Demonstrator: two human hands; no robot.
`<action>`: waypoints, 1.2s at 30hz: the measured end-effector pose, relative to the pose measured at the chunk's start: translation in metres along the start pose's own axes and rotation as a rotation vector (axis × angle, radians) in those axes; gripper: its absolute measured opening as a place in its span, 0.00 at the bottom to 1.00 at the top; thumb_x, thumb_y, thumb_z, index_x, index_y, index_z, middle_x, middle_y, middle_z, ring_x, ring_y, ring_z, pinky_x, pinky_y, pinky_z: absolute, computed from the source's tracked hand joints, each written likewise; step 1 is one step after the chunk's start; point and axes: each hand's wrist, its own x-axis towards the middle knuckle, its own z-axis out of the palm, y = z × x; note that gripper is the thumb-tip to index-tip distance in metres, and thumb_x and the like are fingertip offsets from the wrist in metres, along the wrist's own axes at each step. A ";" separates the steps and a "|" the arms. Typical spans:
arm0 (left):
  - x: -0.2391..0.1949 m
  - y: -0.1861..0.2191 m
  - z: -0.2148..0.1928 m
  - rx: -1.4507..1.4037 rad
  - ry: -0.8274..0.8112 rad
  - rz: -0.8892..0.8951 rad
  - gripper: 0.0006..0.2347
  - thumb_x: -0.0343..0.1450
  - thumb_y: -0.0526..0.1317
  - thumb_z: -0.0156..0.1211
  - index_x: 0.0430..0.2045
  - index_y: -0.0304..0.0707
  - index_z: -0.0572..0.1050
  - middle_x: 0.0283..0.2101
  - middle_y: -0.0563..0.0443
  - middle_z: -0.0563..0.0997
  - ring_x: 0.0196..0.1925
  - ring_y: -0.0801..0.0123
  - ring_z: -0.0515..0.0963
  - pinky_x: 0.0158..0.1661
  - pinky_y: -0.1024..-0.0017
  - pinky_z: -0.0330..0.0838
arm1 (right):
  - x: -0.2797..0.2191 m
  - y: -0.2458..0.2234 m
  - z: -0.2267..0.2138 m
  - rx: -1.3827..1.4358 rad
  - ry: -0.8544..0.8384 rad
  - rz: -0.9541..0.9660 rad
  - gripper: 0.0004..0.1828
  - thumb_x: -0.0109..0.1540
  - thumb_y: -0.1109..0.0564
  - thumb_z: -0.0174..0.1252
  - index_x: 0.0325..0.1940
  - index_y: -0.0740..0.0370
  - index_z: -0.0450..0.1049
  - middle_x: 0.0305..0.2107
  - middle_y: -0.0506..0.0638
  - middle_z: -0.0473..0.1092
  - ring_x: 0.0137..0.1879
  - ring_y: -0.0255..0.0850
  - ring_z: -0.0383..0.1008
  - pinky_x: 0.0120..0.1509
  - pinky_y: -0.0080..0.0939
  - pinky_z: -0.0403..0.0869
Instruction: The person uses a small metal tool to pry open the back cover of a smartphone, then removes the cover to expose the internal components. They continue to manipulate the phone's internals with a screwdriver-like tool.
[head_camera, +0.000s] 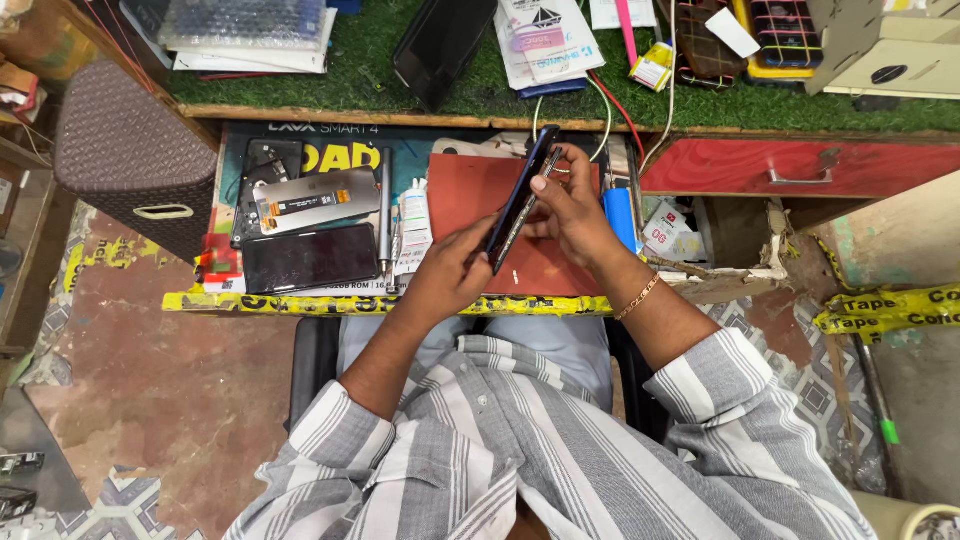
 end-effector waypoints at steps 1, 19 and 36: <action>0.001 -0.001 0.000 -0.036 -0.024 -0.059 0.22 0.71 0.31 0.52 0.63 0.30 0.68 0.51 0.34 0.80 0.47 0.53 0.83 0.48 0.65 0.77 | 0.000 -0.001 0.000 0.022 -0.016 0.011 0.30 0.67 0.50 0.59 0.66 0.42 0.49 0.49 0.52 0.68 0.47 0.47 0.77 0.47 0.55 0.80; 0.025 -0.051 -0.001 -0.547 -0.304 -0.356 0.35 0.62 0.41 0.78 0.60 0.35 0.60 0.62 0.33 0.73 0.57 0.63 0.79 0.54 0.65 0.75 | -0.016 -0.011 0.008 -0.029 -0.297 -0.265 0.53 0.61 0.42 0.71 0.78 0.52 0.44 0.66 0.62 0.64 0.73 0.54 0.68 0.77 0.55 0.71; 0.025 -0.009 -0.005 0.000 -0.218 -0.082 0.42 0.58 0.38 0.78 0.67 0.35 0.60 0.60 0.37 0.70 0.64 0.50 0.73 0.62 0.60 0.69 | -0.018 -0.013 -0.001 0.203 -0.535 -0.296 0.43 0.59 0.36 0.71 0.70 0.52 0.59 0.71 0.61 0.62 0.80 0.56 0.59 0.85 0.60 0.62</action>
